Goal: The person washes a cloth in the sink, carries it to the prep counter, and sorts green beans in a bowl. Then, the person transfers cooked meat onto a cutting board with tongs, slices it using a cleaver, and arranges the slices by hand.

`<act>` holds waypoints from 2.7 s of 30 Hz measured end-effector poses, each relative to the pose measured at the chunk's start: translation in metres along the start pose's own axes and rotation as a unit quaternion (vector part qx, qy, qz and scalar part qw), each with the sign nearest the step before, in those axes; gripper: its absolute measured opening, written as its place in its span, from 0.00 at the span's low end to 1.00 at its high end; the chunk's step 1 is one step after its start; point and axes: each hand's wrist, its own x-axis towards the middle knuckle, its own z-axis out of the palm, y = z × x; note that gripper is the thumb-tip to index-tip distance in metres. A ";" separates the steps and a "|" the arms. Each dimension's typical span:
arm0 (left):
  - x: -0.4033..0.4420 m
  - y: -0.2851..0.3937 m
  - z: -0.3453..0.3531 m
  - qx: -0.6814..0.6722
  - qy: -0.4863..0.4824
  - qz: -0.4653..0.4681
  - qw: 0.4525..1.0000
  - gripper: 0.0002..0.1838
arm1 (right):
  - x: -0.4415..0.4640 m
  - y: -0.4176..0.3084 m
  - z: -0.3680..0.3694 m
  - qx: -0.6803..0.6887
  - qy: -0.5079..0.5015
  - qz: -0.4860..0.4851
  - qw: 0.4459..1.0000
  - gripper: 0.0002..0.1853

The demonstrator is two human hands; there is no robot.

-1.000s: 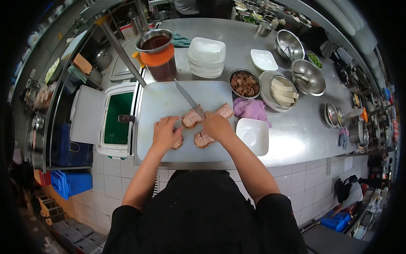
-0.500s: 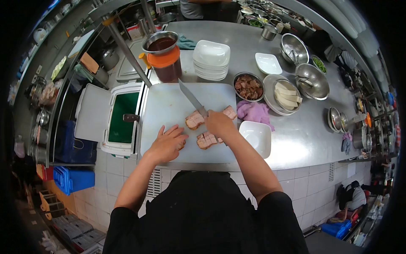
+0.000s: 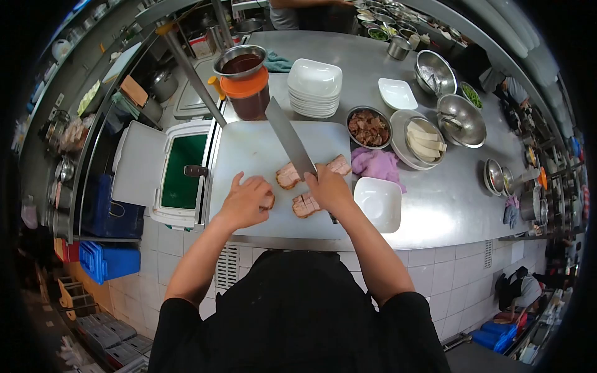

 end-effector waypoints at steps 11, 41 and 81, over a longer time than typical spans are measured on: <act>-0.068 -0.027 0.031 -0.099 0.220 -0.128 0.962 0.24 | -0.036 -0.009 0.038 -0.084 -0.075 -0.078 0.990 0.19; -0.046 -0.026 0.022 -0.071 0.149 -0.171 0.971 0.30 | -0.018 -0.056 0.044 -0.169 -0.115 -0.144 0.968 0.17; 0.001 -0.047 0.054 -0.067 0.282 -0.105 0.951 0.12 | -0.022 -0.043 0.004 -0.211 -0.117 -0.163 0.957 0.16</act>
